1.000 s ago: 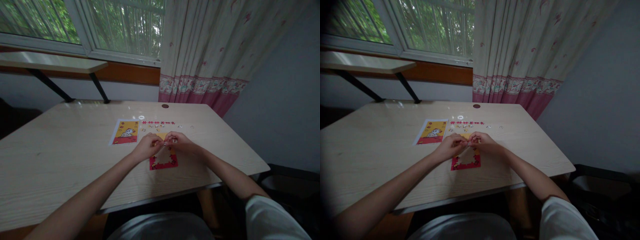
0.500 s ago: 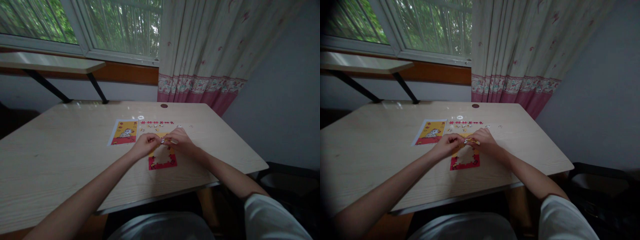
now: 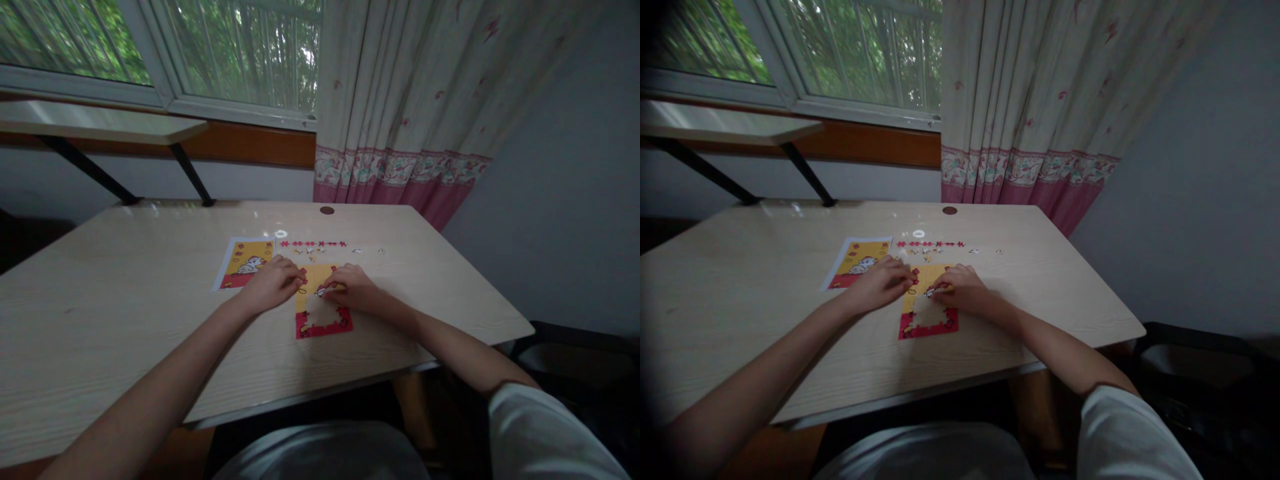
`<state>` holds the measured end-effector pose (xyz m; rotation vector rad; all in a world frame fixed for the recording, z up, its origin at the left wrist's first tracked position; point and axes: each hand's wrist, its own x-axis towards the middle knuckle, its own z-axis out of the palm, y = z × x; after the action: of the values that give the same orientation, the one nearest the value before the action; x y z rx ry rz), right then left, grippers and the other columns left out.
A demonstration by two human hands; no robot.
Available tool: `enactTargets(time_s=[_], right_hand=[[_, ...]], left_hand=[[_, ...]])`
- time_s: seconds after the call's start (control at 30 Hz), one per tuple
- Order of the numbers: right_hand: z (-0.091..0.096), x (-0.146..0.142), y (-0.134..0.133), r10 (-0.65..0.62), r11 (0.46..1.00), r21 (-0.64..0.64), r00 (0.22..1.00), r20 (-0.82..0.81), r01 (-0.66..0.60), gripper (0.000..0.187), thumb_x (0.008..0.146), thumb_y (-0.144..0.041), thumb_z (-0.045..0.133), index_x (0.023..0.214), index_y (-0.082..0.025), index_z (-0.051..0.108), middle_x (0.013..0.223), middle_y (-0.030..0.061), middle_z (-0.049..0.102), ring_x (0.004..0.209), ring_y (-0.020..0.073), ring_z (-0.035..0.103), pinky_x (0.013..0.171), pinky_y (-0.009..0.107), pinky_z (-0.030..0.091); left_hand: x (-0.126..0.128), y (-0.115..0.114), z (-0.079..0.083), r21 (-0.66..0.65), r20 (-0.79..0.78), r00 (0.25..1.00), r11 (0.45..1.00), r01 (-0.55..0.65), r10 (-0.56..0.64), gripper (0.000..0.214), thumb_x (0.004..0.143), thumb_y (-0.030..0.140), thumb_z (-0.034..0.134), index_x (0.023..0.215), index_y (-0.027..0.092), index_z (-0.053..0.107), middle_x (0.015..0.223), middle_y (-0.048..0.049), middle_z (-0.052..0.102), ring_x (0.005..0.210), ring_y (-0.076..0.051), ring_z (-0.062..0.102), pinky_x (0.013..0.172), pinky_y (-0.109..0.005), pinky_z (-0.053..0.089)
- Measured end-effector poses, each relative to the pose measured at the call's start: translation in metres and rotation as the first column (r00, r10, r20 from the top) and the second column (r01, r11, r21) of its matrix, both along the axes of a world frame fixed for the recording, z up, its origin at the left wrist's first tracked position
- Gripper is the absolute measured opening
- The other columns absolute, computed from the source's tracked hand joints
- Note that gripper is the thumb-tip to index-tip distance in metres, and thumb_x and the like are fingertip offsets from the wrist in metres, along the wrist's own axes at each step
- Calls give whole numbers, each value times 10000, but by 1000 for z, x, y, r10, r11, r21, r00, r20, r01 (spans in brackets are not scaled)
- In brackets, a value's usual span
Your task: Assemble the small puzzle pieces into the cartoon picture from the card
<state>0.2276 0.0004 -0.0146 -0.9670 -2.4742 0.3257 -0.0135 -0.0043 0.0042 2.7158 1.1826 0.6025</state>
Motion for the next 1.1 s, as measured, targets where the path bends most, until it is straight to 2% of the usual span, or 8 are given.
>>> enactTargets(time_s=[0.3,0.43,0.6,0.93,1.1], right_hand=[[3,-1,1,-51,999,-14,995,81,53,191,769,-373,671,881,-220,688,883,9,701,856,160,559,795,295,332],[2,-1,1,-58,998,-4,995,77,58,214,768,-400,669,894,-228,687,897,18,689,864,159,551,784,290,323],[3,2,0,-67,998,15,994,81,66,257,760,-419,671,926,-224,675,883,26,676,869,169,542,761,290,310],[5,2,-2,8,997,76,996,87,-14,154,809,-328,634,910,-224,685,878,27,675,863,166,533,744,292,286],[6,0,-6,0,983,182,990,144,-26,146,836,-312,595,885,-216,694,842,35,660,810,164,500,706,301,265]], left_hand=[[3,-3,6,13,-32,999,1000,-6,7,207,859,219,487,887,168,685,805,-66,615,825,-208,498,753,-334,400],[8,-10,9,-7,-33,997,998,63,-63,239,841,177,482,972,181,682,866,-69,607,862,-210,484,775,-335,403],[15,-15,6,-14,-81,988,991,132,-132,329,818,130,469,1065,224,665,868,-65,576,857,-207,465,766,-331,404],[17,-18,8,25,-157,982,993,113,-108,326,812,122,473,1049,219,673,862,-72,567,853,-211,468,747,-328,408],[20,-22,11,97,-249,965,989,108,-81,288,821,153,484,1022,218,679,873,-80,568,850,-219,463,740,-337,406]])
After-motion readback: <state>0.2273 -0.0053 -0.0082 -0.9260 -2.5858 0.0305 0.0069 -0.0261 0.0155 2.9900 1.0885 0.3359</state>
